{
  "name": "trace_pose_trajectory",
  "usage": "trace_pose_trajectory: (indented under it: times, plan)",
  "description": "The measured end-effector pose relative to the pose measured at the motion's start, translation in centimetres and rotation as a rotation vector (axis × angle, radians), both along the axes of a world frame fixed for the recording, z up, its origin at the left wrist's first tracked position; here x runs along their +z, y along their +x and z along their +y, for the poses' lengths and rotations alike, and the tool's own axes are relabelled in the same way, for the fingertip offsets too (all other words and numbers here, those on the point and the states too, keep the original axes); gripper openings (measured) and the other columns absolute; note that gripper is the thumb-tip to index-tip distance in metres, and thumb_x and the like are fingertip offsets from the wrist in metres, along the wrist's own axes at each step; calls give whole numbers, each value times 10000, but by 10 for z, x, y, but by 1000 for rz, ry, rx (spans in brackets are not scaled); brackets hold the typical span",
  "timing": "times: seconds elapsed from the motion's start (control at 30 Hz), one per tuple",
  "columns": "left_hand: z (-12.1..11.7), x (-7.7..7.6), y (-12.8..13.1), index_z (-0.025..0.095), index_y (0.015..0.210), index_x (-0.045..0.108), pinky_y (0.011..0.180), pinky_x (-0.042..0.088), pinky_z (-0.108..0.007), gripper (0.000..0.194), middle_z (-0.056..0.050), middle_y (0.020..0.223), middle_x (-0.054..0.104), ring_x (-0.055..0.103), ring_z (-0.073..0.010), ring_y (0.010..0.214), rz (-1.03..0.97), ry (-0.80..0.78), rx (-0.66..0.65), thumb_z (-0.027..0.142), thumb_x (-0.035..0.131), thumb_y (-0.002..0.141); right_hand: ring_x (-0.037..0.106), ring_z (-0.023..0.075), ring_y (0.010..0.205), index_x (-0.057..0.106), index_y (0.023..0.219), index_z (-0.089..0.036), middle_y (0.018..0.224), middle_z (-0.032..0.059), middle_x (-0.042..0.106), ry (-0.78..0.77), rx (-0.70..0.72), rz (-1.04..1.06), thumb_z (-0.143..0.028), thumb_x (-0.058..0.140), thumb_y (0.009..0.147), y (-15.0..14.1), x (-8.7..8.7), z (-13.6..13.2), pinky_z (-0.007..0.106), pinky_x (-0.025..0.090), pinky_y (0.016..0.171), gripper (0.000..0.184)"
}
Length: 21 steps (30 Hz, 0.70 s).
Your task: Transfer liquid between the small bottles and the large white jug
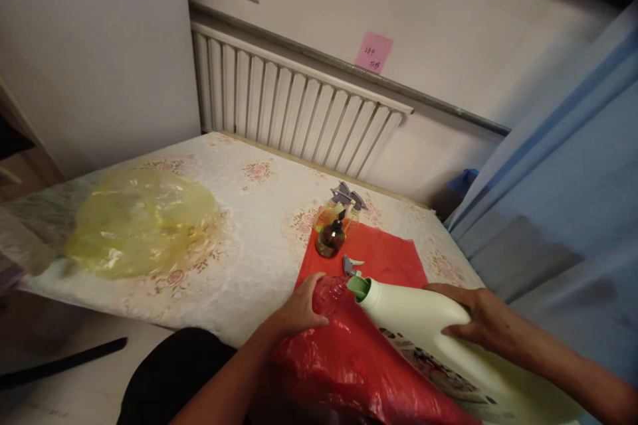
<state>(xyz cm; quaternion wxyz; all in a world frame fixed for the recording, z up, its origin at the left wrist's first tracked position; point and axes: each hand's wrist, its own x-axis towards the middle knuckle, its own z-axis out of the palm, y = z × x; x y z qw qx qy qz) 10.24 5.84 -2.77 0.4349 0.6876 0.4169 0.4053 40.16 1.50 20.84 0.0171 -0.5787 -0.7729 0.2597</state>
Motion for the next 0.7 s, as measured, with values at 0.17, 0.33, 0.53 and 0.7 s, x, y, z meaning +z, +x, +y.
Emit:
trace_pose_trajectory:
  times: [0.17, 0.33, 0.53, 0.7]
  plan:
    - [0, 1, 0, 312, 1346, 389, 1128, 328, -452, 899, -62, 1395, 483, 416, -352, 1323, -3, -8, -5, 154, 766, 546, 660, 284, 1005, 641, 1182, -285, 1028, -2, 745, 10, 1, -16, -235, 637, 692, 1, -2, 3, 352, 506, 918, 492]
    - [0, 1, -1, 323, 1344, 389, 1131, 321, -470, 915, -67, 1395, 486, 416, -363, 1320, -10, -8, -5, 151, 776, 532, 662, 278, 1007, 640, 1189, -290, 1066, -1, 737, 11, 23, -30, -244, 642, 710, -2, 2, 2, 339, 507, 905, 481]
    - [-1, 3, -1, 322, 1341, 389, 1131, 322, -506, 909, -58, 1394, 488, 412, -358, 1325, -12, -15, 0, 139, 760, 531, 666, 288, 1008, 635, 1204, -280, 1134, 6, 724, -2, -4, -20, -256, 639, 695, -2, 1, 4, 344, 520, 894, 510]
    - [-2, 3, -2, 301, 1348, 395, 1127, 336, -498, 908, -70, 1389, 498, 427, -368, 1314, -20, -16, 0, 155, 774, 536, 676, 287, 979, 628, 1218, -275, 1111, 5, 733, -12, 7, -22, -241, 620, 698, -1, 1, 5, 350, 529, 870, 520]
